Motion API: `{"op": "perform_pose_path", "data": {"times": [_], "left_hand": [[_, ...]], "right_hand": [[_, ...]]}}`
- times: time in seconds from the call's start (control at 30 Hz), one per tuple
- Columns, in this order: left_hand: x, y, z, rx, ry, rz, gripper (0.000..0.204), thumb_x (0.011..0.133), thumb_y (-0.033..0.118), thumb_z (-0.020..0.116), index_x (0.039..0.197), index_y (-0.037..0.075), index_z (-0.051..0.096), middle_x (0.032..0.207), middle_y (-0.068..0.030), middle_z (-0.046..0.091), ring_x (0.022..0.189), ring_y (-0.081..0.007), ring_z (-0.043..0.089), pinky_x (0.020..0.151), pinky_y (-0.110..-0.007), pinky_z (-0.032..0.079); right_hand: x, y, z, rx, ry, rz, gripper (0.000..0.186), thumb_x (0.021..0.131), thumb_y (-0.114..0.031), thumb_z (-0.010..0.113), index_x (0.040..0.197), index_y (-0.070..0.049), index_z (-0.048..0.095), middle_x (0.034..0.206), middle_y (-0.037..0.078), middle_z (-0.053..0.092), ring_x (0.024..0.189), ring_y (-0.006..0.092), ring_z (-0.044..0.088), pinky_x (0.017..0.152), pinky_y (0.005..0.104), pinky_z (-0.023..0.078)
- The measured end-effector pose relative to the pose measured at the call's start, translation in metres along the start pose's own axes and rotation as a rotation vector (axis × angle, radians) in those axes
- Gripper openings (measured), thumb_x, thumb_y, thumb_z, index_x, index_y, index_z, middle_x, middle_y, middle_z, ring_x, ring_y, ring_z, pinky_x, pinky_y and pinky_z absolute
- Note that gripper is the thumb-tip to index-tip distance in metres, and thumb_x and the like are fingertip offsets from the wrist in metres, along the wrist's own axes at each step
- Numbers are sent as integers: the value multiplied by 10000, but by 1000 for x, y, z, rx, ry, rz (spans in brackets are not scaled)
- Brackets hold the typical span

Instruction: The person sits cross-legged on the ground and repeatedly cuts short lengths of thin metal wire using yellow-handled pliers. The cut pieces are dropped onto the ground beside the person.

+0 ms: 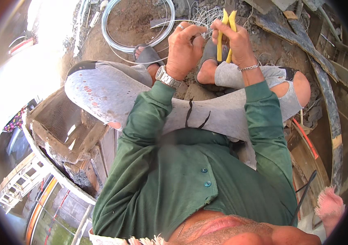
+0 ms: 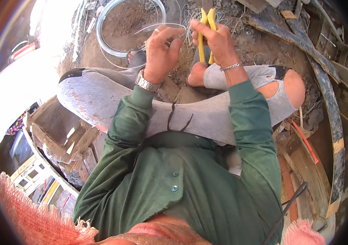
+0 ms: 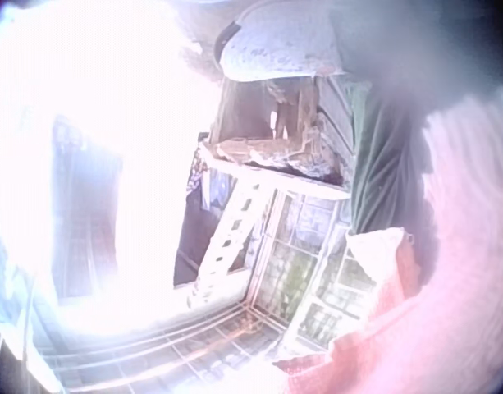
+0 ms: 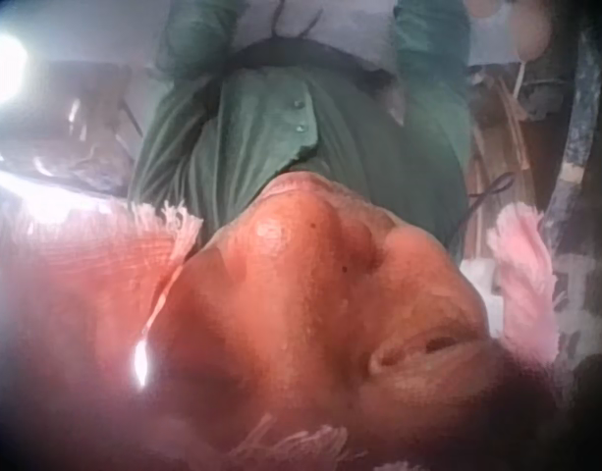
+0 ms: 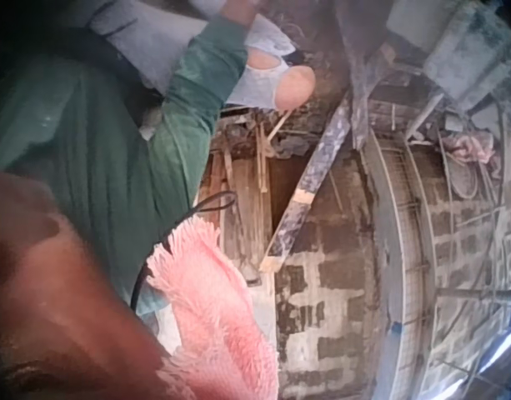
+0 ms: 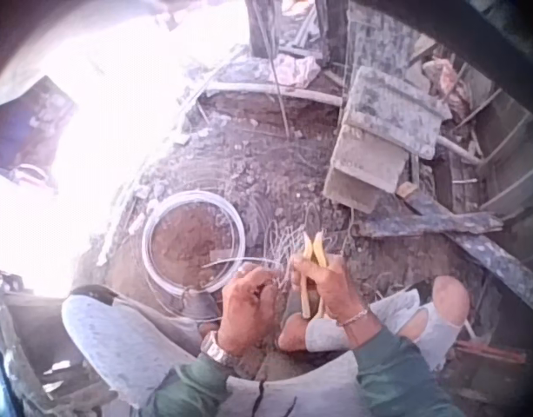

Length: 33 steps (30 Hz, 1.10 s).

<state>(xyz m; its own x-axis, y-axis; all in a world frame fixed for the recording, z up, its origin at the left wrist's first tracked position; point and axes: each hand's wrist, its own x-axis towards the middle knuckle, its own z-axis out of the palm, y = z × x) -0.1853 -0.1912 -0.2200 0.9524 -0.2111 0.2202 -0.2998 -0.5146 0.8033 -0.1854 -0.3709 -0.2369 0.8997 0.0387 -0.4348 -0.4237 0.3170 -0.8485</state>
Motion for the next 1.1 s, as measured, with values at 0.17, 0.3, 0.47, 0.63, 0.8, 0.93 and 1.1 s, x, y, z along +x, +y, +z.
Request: {"op": "perform_pose_path", "data": {"times": [0.17,0.3,0.47,0.63,0.8,0.93,1.1], "left_hand": [[-4,-2,5,-9,-52,-201,277,766,22,739,1038,74,727,806,-80,656,783,-249,664,660,-366,521],[-3,5,2,293,127,25,417,738,152,823,1121,106,666,830,-56,673,763,-250,670,688,-377,524],[13,2,-3,651,119,350,481,729,313,892,1096,112,655,808,-63,686,722,-294,687,684,-425,523],[-1,-9,0,543,-270,-58,457,742,272,863,1114,93,665,789,-93,699,748,-327,710,665,-443,534],[2,-1,-6,157,-199,-118,377,785,188,806,1122,75,681,779,-111,717,715,-340,709,625,-432,545],[0,-2,-31,-70,-411,-296,252,810,110,760,1057,60,745,779,-101,712,667,-215,662,653,-366,539],[1,-3,-39,-18,-357,-93,139,811,78,740,943,53,776,802,-83,711,667,-166,652,652,-329,528]], "right_hand": [[-2,6,10,-258,-27,-158,258,915,-271,771,861,-23,728,683,12,669,630,87,615,598,263,489],[-5,-1,11,-286,-32,-136,247,912,-254,764,878,-13,727,695,26,682,638,97,632,604,268,501],[-6,-2,9,-383,-53,-112,246,907,-244,765,904,0,731,696,37,687,638,104,645,605,275,513],[-4,0,12,-383,-66,-168,254,905,-253,774,906,-2,734,695,38,686,638,101,646,592,273,509],[1,-13,1,-332,64,-202,226,946,-248,740,962,-22,736,782,20,701,718,96,651,673,268,505],[18,-45,-55,-174,264,-308,261,982,-267,705,1054,-17,723,867,57,728,813,122,685,759,267,524],[23,-48,-47,-62,373,-310,237,999,-258,655,933,-33,690,721,54,665,613,139,622,569,277,481]]}}
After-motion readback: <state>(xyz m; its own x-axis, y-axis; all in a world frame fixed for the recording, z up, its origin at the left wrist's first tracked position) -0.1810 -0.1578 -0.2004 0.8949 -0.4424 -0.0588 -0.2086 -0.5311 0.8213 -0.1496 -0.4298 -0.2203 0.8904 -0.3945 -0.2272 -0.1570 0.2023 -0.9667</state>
